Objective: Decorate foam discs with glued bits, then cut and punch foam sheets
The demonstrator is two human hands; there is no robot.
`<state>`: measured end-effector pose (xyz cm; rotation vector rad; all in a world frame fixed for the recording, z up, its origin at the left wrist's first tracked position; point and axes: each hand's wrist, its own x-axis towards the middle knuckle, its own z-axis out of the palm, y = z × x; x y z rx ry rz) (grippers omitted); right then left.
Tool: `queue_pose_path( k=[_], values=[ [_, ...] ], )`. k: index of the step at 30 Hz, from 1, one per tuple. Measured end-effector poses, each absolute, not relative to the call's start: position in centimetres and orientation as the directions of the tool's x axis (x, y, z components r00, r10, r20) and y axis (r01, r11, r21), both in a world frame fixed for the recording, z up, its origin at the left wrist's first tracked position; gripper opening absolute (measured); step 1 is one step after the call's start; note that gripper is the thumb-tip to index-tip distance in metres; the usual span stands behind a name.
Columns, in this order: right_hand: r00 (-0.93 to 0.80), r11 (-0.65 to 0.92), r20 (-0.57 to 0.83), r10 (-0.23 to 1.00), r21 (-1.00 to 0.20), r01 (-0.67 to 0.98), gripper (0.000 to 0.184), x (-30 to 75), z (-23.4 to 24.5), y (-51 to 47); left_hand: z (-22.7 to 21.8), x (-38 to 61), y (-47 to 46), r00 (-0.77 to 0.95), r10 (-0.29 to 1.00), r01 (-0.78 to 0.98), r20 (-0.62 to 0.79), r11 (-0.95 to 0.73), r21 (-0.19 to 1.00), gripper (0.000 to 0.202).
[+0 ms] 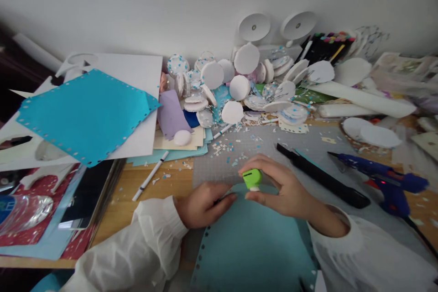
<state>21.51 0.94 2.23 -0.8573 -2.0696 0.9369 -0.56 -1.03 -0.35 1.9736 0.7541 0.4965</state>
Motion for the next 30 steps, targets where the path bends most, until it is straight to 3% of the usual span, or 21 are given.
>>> queue_pose_path(
  k=[21, 30],
  values=[
    [-0.717, 0.742, 0.365, 0.594, -0.593, 0.312, 0.024, 21.16, 1.80, 0.68, -0.41, -0.57, -1.04, 0.730, 0.684, 0.339, -0.001, -0.360, 0.869, 0.029],
    [-0.713, 0.604, 0.262, 0.651, -0.747, 0.277, 0.032, 20.92, 1.38, 0.64, -0.59, -0.50, -0.90, 0.734, 0.679, 0.328, -0.002, -0.353, 0.876, 0.030]
  ],
)
